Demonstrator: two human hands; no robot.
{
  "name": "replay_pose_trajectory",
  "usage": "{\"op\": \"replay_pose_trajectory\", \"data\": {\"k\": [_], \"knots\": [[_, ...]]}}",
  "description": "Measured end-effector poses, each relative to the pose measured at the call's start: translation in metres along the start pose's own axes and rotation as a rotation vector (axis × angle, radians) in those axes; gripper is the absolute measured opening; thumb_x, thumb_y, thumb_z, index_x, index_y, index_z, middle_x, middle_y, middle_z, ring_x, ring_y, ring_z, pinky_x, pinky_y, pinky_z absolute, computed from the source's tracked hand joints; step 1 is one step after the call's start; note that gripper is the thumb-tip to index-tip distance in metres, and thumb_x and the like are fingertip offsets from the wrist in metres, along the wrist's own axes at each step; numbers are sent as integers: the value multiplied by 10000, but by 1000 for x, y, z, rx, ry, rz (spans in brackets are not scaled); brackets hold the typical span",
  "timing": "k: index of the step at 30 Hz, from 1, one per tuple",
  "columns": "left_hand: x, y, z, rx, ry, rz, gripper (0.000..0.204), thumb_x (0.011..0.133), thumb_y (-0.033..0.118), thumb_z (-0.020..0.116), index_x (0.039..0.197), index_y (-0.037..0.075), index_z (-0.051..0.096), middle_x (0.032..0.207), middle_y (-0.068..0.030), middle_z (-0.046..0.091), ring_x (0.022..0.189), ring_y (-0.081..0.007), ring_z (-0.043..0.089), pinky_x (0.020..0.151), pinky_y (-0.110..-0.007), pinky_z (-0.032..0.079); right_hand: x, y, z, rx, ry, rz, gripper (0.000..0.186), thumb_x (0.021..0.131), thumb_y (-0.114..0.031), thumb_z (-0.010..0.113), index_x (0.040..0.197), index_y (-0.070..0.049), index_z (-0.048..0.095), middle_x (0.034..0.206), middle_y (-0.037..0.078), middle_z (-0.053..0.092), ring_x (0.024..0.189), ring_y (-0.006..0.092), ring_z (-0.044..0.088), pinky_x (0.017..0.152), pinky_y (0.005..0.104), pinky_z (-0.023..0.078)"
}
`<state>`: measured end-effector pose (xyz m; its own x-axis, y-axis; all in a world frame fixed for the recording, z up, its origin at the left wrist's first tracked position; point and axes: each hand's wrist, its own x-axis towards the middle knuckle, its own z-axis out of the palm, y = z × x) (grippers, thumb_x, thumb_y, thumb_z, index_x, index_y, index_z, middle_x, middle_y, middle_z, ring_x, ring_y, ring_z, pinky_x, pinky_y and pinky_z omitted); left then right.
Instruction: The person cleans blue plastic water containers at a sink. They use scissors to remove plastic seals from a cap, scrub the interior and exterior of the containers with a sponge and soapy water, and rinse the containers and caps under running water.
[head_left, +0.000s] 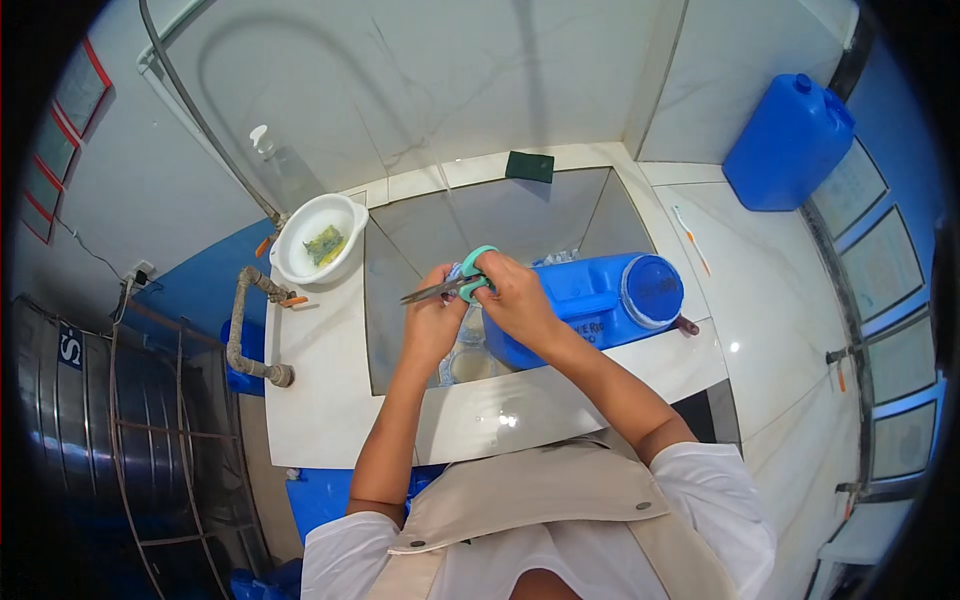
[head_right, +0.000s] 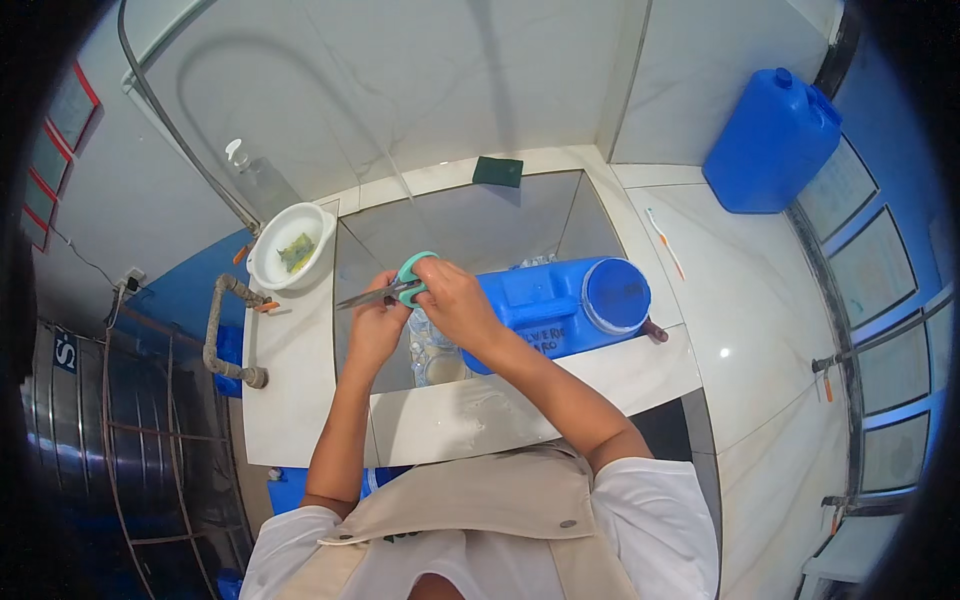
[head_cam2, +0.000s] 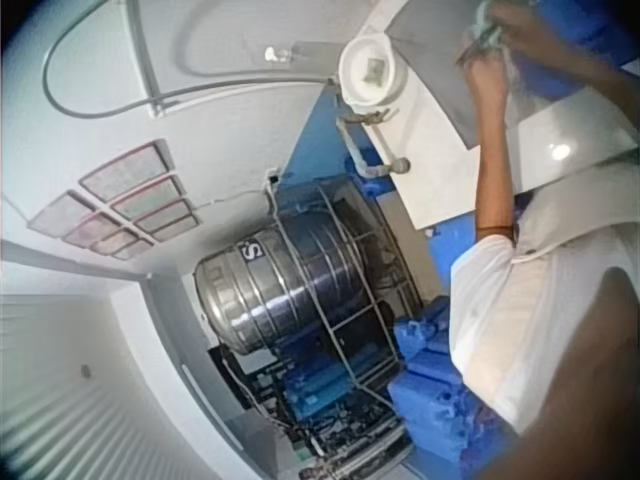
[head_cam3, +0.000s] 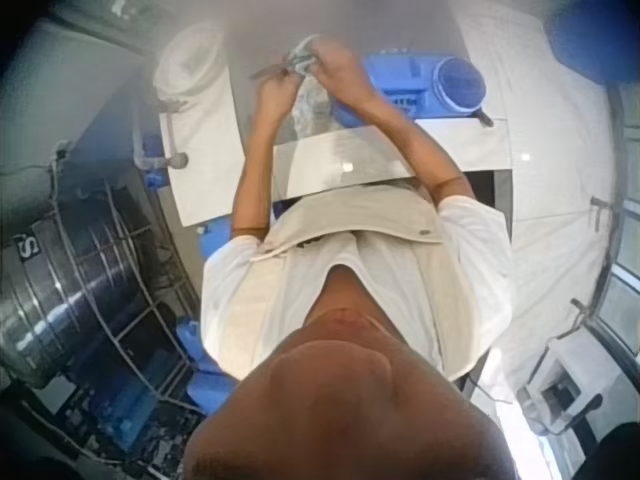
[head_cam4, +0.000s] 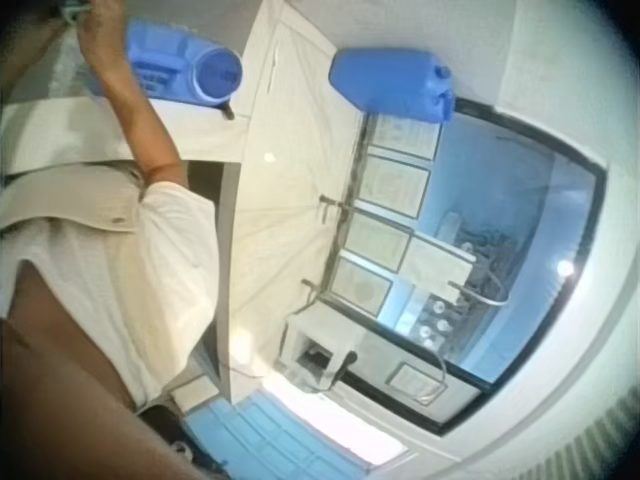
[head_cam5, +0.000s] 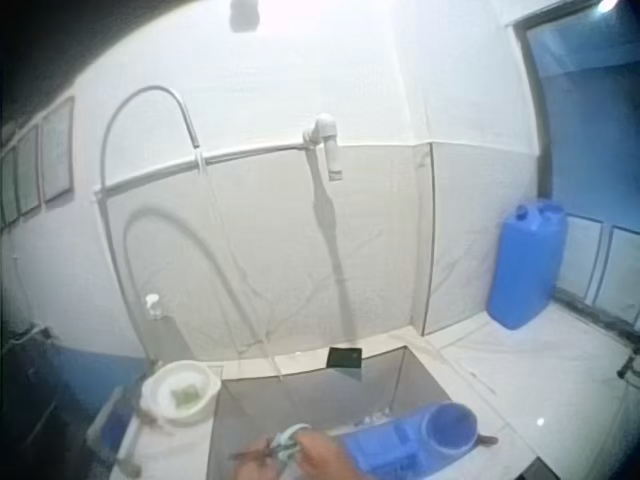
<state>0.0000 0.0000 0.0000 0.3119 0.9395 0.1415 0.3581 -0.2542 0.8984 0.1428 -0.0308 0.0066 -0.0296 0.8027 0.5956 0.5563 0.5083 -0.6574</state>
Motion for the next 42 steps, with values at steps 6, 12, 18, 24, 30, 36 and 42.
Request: {"op": "replay_pose_trajectory", "data": {"k": [6, 12, 18, 24, 30, 36, 42], "knots": [[1, -4, 2, 52, 103, 158, 278, 751, 87, 620, 1010, 1, 570, 840, -123, 573, 744, -205, 540, 677, -316, 442, 7, -3, 12, -24, 121, 24, 226, 688, 27, 582, 888, -27, 491, 794, 152, 559, 753, 332, 567, 659, 391, 462], [4, -17, 3, -133, 124, 289, 226, 759, 110, 658, 940, 9, 568, 847, -91, 571, 819, -161, 525, 760, -302, 419, 25, 41, 11, 856, 293, 557, 139, 751, 51, 529, 875, -13, 524, 764, 34, 587, 651, 93, 549, 603, 234, 444], [17, -24, -5, 66, -83, -90, 313, 716, 216, 722, 915, 36, 562, 814, -96, 566, 768, -240, 521, 738, -298, 423, 24, 45, 26, 560, 197, 403, 137, 743, 31, 537, 875, -7, 529, 751, 55, 584, 633, 126, 563, 577, 243, 451], [17, -13, -8, -430, -117, 2, 223, 787, 178, 690, 907, 44, 558, 846, -39, 580, 763, -114, 540, 741, -231, 430, 31, 146, -7, 824, 440, 850, 106, 762, -7, 565, 858, 21, 530, 722, 60, 569, 641, 147, 580, 570, 260, 468], [17, -89, -44, -264, 219, -285, 311, 846, 244, 616, 1057, 20, 575, 875, -81, 599, 791, -151, 582, 746, -293, 479, 16, 169, -83, -338, 204, 606, 294, 741, -224, 632, 916, 7, 585, 863, 224, 627, 805, 365, 618, 690, 426, 471], [-25, -212, -125, 477, 292, -240, 376, 858, 262, 565, 1062, -54, 572, 1008, -251, 565, 922, -418, 553, 831, -403, 439, -76, 195, -229, -505, 82, 894, 447, 826, -409, 575, 914, 28, 609, 712, 132, 614, 690, 195, 580, 628, 343, 447], [-28, -171, -104, 1003, 678, -132, 403, 886, 280, 527, 1164, -12, 515, 1133, -245, 479, 1059, -367, 481, 897, -422, 396, -83, 125, -178, -179, 184, 783, 454, 817, -418, 595, 907, 28, 609, 693, 81, 592, 639, 141, 532, 584, 295, 421]]}}
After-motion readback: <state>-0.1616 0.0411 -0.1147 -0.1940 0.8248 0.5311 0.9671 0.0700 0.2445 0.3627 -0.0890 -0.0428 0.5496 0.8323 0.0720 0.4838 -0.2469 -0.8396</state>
